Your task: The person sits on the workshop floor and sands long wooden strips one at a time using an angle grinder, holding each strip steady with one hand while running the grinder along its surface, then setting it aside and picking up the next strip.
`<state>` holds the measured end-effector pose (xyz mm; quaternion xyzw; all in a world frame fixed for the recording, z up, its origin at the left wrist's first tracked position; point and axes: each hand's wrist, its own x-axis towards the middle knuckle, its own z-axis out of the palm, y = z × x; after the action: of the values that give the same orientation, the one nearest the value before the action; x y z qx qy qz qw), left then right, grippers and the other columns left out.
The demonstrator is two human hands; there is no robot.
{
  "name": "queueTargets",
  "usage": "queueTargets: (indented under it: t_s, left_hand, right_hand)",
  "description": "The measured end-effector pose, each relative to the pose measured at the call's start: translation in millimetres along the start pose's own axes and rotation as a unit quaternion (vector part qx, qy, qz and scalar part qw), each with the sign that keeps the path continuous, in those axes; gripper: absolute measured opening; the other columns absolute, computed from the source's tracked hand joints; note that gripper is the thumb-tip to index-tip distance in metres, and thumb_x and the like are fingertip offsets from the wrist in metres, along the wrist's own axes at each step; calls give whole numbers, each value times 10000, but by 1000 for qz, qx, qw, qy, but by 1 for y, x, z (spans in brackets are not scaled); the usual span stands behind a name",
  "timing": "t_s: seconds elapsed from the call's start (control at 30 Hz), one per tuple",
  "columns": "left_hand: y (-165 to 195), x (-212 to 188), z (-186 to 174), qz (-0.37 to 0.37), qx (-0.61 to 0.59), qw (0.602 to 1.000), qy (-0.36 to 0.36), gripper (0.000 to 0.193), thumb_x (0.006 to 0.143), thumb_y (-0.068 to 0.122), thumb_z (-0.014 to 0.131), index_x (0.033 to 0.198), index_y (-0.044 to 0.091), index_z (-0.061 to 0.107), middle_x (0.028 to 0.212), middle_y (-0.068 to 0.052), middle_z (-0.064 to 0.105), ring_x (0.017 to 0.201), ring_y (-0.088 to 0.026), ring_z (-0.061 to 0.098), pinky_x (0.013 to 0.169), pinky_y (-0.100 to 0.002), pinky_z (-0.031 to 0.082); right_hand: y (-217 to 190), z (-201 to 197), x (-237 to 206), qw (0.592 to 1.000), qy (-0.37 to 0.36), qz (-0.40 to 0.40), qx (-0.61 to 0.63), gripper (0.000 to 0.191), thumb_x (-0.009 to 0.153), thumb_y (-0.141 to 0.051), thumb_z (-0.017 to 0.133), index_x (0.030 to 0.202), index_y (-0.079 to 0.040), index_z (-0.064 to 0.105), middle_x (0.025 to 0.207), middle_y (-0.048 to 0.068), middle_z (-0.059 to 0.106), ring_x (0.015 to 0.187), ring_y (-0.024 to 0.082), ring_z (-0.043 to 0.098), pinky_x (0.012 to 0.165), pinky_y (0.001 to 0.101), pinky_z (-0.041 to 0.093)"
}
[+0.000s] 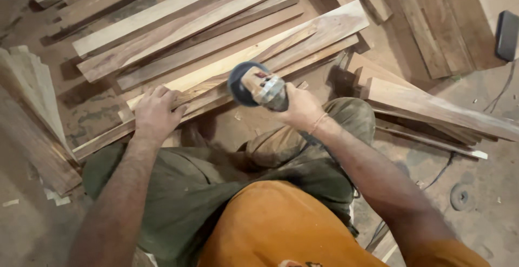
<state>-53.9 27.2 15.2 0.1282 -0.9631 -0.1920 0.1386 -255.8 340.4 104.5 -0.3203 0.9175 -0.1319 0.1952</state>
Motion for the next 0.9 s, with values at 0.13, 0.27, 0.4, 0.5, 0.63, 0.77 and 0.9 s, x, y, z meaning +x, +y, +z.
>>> queueTargets:
  t_s: [0.13,0.27,0.4,0.5,0.63,0.77,0.9]
  left_hand:
    - [-2,0,1,-1,-22,1000,7,359,803,302,829,1086,98,743,1076,-90,680,1100,-320,630,916,-450,531]
    - [-4,0,0,10,-6,1000,14,338,775,291,840,1031,100,731,1076,-86,680,1108,-326,626,924,-440,535]
    - [-2,-3,-2,4,-22,1000,17,343,797,290,841,1055,96,726,1077,-90,675,1105,-329,625,934,-447,532]
    - [-2,-4,-2,2,-16,1000,12,339,793,295,839,1044,101,720,1098,-100,675,1112,-335,626,946,-455,528]
    - [-13,-12,-11,-30,-29,999,-27,417,823,339,832,1134,88,713,1141,-142,658,1101,-356,621,929,-468,519]
    - [-34,-31,-38,-88,16,995,-49,440,778,430,846,1057,106,742,1108,-145,692,1090,-370,636,918,-466,524]
    - [-44,-37,-59,-204,-22,974,-99,451,837,505,806,1105,143,775,1105,-137,737,1087,-344,690,950,-460,552]
  right_hand:
    - [-7,-5,6,1000,-24,18,-9,767,668,-494,874,1178,10,603,989,254,720,940,415,701,841,480,561]
    - [24,-27,19,978,-61,171,104,727,643,-408,789,1272,-92,605,1046,120,751,924,277,773,829,397,608]
    - [72,-53,28,979,70,140,127,608,705,-277,870,1236,-53,677,1078,121,734,1012,253,712,862,380,556]
    - [99,-61,25,932,76,182,304,472,745,-219,827,1151,-18,693,1027,118,725,894,249,726,756,386,589]
    - [133,-61,-6,914,137,117,364,447,831,-197,830,1223,-40,686,1045,70,709,869,169,677,723,338,552]
    - [170,-51,-46,837,118,105,524,366,919,-190,751,1238,-42,648,1009,64,693,840,206,679,713,377,552]
    - [201,-25,-80,667,77,103,734,379,1009,-285,679,1292,-36,636,1089,100,721,959,251,696,846,399,564]
